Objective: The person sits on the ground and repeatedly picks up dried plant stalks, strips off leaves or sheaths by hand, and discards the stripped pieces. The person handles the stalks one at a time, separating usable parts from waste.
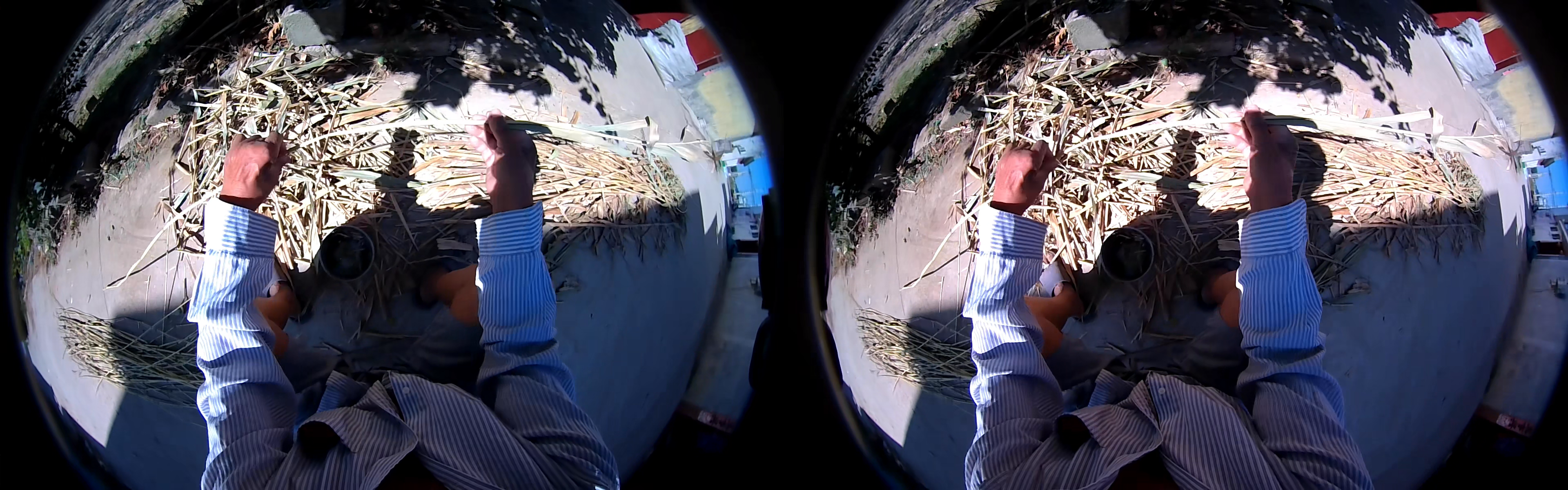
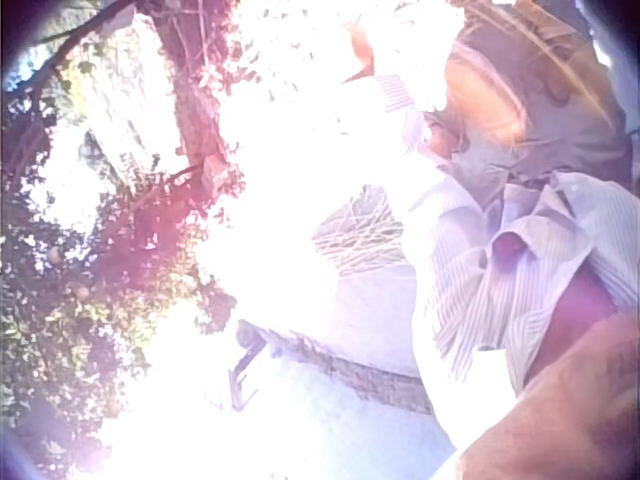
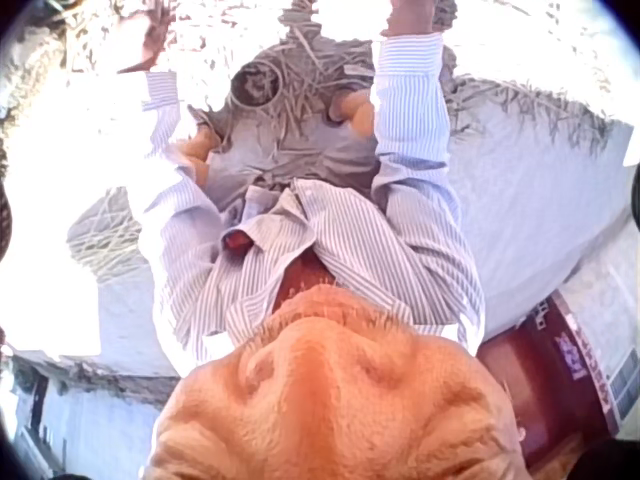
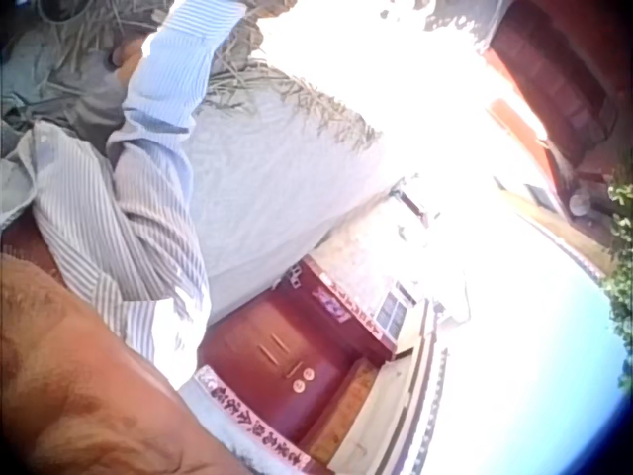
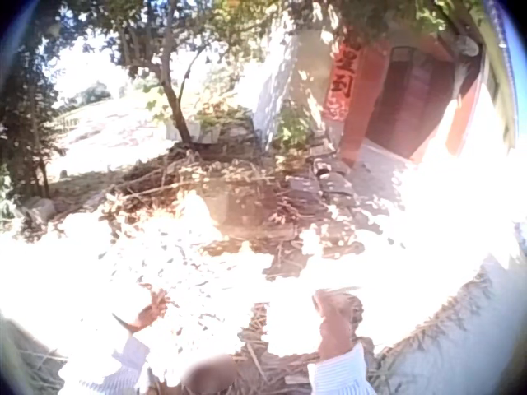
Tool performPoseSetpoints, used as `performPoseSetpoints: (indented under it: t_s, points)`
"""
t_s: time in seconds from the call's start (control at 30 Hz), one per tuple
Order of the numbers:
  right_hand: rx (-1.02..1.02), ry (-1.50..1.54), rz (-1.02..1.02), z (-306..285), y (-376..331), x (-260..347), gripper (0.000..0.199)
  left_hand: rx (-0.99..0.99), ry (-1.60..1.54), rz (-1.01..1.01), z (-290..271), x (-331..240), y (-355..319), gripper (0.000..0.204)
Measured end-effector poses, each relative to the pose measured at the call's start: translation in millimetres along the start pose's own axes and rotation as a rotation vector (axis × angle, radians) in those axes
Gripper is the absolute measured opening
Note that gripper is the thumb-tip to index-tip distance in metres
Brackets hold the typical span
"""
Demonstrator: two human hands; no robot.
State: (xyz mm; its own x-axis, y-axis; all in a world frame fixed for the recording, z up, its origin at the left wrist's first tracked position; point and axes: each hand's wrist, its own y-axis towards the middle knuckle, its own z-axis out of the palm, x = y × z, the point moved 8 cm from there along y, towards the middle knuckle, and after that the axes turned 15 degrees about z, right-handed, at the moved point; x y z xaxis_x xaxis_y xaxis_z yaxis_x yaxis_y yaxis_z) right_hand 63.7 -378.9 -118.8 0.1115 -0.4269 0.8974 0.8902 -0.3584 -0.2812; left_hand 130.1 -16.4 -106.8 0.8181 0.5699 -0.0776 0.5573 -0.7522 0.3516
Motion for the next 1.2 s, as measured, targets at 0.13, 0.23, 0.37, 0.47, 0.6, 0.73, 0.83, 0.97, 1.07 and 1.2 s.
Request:
performPoseSetpoints:
  t_s: [0.13, 0.23, 0.37, 0.47, 0.6, 0.73, 0.83, 0.97, 1.07, 1.2]
  points:
    - [0.044, 0.006, 0.013, -3.6, -3.3, -5.0, 0.037, -0.024, 0.092, -0.059, -1.3, 17.5, -4.8, 0.014]
    - [0.103, -0.08, 0.077, 44.3, -21.1, -19.2, 0.038, -0.14, -0.266, -0.03, -18.0, -33.5, 26.1, 0.027]
    - [0.293, -0.152, 0.044, 76.8, -30.3, -27.3, 0.035, -0.176, -0.756, -0.146, 7.5, -72.9, 56.2, 0.03]
    - [0.282, -0.162, 0.112, 79.4, -27.8, -31.2, 0.037, -0.164, -1.051, -0.239, 28.7, -67.7, 51.9, 0.027]
    - [0.203, -0.187, 0.223, 76.1, -29.8, -40.6, 0.041, -0.22, -0.824, -0.22, 22.8, -65.3, 49.1, 0.024]
    - [0.197, -0.137, 0.161, 87.7, -34.1, -45.3, 0.043, -0.23, -0.874, -0.249, 31.2, -61.0, 45.7, 0.023]
    - [0.243, -0.186, 0.099, 96.8, -38.6, -36.1, 0.042, -0.328, -1.192, -0.314, 37.1, -60.3, 45.8, 0.021]
    - [0.427, -0.304, -0.017, 111.5, -49.7, -31.5, 0.041, -0.472, -1.408, -0.48, 30.3, -44.7, 37.4, 0.015]
    - [0.4, -0.333, -0.096, 108.4, -54.7, -31.0, 0.038, -0.681, -1.208, -0.563, 6.9, 6.5, 16.0, 0.018]
    - [0.26, -0.406, 0.093, 86.1, -36.9, -36.7, 0.036, -0.453, -0.872, -0.389, 2.7, -3.3, 15.3, 0.024]
